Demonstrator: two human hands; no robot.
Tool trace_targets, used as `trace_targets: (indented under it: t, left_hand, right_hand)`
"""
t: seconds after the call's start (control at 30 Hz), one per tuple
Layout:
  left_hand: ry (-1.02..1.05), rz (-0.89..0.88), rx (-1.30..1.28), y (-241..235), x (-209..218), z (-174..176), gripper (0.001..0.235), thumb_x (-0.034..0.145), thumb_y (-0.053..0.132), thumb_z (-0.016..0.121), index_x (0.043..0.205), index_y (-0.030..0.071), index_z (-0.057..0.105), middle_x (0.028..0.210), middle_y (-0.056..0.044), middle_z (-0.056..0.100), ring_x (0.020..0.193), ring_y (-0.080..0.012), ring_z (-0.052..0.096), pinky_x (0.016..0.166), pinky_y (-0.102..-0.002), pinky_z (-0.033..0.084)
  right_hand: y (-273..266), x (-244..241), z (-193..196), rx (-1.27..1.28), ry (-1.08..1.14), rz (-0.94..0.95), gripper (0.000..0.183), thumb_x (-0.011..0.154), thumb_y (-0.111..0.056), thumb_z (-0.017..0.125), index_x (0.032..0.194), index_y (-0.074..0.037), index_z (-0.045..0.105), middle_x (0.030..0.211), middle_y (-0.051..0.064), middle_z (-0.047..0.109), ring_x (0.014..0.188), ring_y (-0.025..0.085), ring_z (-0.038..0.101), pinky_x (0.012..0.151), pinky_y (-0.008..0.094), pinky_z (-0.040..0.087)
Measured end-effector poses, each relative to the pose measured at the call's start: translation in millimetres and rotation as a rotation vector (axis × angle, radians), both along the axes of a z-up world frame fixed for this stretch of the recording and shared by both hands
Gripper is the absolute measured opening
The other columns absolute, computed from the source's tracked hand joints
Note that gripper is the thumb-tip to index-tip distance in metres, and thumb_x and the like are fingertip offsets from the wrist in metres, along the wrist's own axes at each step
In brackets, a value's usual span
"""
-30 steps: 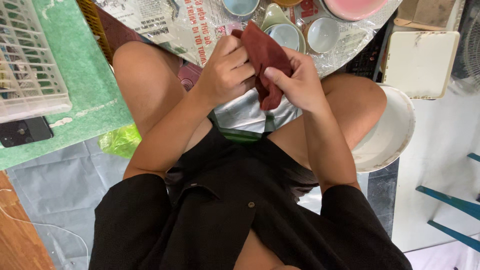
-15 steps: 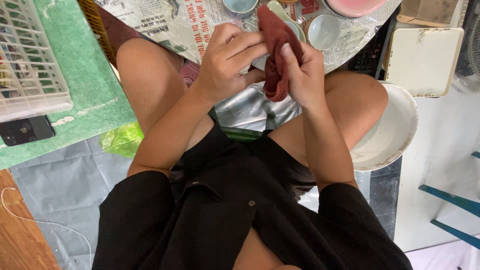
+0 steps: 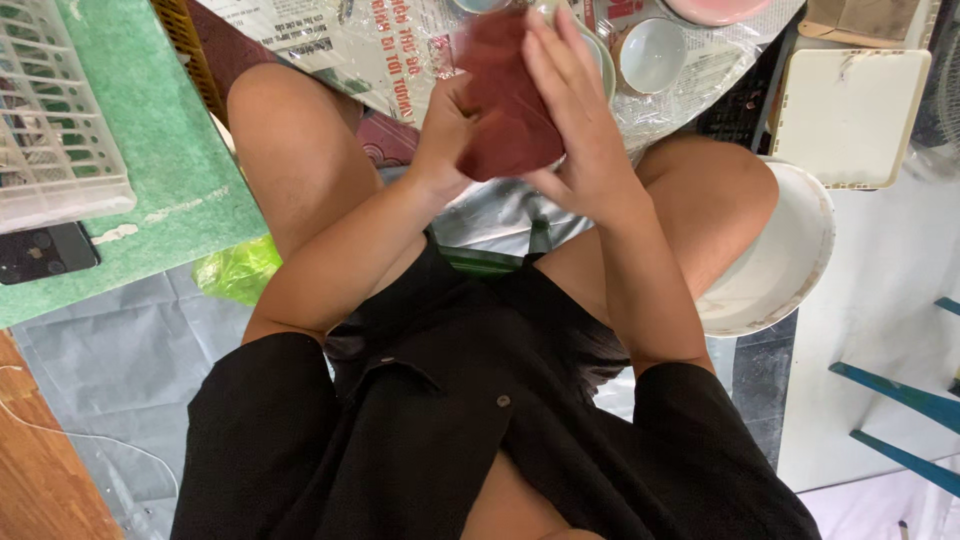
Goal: The person sits cross-legged on a stool and wipes various ceramic bowls and cups with a maroon cloth. They handle the items one by one, wiping the exterior and interior surfaces before placing them back on a table covered with newspaper.
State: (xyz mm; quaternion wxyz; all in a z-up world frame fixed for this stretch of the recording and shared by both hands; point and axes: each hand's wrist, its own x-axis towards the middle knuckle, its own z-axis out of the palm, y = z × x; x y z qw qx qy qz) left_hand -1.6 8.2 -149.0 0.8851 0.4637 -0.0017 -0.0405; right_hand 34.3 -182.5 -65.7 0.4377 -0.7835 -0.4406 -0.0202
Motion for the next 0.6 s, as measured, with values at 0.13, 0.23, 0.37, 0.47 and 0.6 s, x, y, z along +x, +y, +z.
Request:
trace_targets:
  t: [0.13, 0.23, 0.37, 0.47, 0.6]
  left_hand:
    - [0.065, 0.010, -0.221, -2, -2, -11, 0.026, 0.101, 0.014, 0.075, 0.118, -0.005, 0.069, 0.113, -0.008, 0.075, 0.098, -0.0125, 0.071, 0.087, -0.028, 0.059]
    - [0.053, -0.001, -0.223, 1, 1, -3, 0.023, 0.104, 0.013, 0.071, 0.119, -0.005, 0.070, 0.113, -0.009, 0.075, 0.097, -0.0123, 0.071, 0.087, -0.028, 0.059]
    - [0.023, -0.022, -0.130, 12, 2, 9, 0.024, 0.102, 0.013, 0.071, 0.120, -0.002, 0.070, 0.109, -0.007, 0.074, 0.093, -0.0104, 0.070, 0.080, -0.026, 0.057]
    - [0.017, -0.037, 0.025, 13, 1, 11, 0.022, 0.106, 0.018, 0.067, 0.114, -0.001, 0.071, 0.101, -0.007, 0.074, 0.085, -0.0088, 0.070, 0.074, -0.025, 0.057]
    - [0.156, -0.004, 0.126, 12, 1, 13, 0.037, 0.115, 0.033, 0.056, 0.107, 0.000, 0.070, 0.079, -0.001, 0.056, 0.063, -0.0055, 0.055, 0.058, -0.024, 0.049]
  right_hand:
    - [19, -1, 20, -0.039, -0.119, -0.114, 0.056, 0.086, 0.011, 0.082, 0.139, 0.005, 0.066, 0.159, 0.011, 0.053, 0.149, 0.038, 0.043, 0.122, 0.045, 0.046]
    - [22, 0, 19, -0.054, -0.136, -0.157, 0.044, 0.084, 0.008, 0.085, 0.124, 0.000, 0.070, 0.155, 0.006, 0.057, 0.152, 0.036, 0.047, 0.116, 0.041, 0.052]
    - [20, 4, 11, -0.042, -0.119, -0.139, 0.037, 0.086, 0.000, 0.091, 0.117, 0.000, 0.071, 0.146, 0.007, 0.062, 0.148, 0.037, 0.049, 0.114, 0.041, 0.056]
    - [18, 7, 5, 0.001, -0.156, -0.129, 0.038, 0.087, -0.007, 0.096, 0.115, -0.001, 0.071, 0.136, 0.009, 0.065, 0.145, 0.036, 0.052, 0.111, 0.040, 0.058]
    - [11, 5, 1, 0.161, -0.149, -0.137, 0.050, 0.075, -0.016, 0.099, 0.107, 0.003, 0.066, 0.124, 0.015, 0.066, 0.134, 0.037, 0.058, 0.107, 0.045, 0.057]
